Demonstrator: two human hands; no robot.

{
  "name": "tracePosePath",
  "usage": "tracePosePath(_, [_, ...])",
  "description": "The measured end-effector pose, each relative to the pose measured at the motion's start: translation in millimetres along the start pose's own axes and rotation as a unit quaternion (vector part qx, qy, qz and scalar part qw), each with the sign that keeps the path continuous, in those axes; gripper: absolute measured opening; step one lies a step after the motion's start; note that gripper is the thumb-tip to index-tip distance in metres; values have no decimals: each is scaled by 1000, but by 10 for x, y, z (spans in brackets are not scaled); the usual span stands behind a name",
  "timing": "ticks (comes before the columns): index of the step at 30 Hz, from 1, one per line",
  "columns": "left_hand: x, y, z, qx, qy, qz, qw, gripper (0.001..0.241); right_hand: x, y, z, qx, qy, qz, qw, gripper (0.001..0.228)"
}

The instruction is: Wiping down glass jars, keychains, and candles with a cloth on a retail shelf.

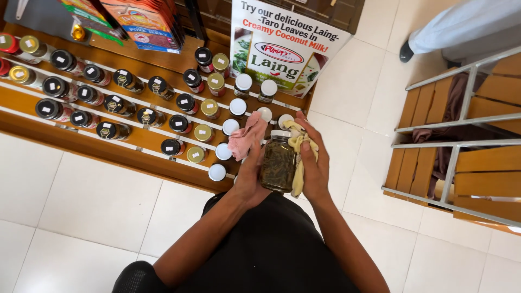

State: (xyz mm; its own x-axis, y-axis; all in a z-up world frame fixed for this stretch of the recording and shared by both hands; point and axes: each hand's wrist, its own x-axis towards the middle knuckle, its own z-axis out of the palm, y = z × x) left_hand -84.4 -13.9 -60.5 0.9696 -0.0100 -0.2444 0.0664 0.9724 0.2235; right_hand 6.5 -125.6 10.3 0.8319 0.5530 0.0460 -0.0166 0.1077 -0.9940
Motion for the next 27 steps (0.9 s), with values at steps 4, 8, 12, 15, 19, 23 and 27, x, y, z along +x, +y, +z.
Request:
tracePosePath(4, [-16, 34, -36, -23, -6, -11, 1000, 61, -148, -72, 81, -123, -63, -81, 987, 65])
tracePosePath(8, [-45, 92, 11, -36, -7, -23, 999, 62, -175, -42, 51, -170, -105, -161, 967, 63])
tracePosePath(12, [-47, 59, -123, -14, -29, -70, 997, 64, -42, 189, -147, 86, -81, -8, 993, 61])
tracePosePath(15, [-38, 104, -94, 95, -49, -62, 992, 67, -32, 327, -408, 121, -53, 135, 982, 58])
tracePosePath(19, [16, 157, 35, 179, -70, -31, 981, 67, -68, 537, -509, 210, 38, 228, 950, 53])
tracePosePath(23, [20, 132, 16, 176, -25, -35, 983, 63, -52, 254, -374, 164, -37, 97, 981, 46])
tracePosePath(27, [20, 62, -71, 99, 53, -45, 993, 56, -88, -11, -152, -271, -81, -62, 957, 36])
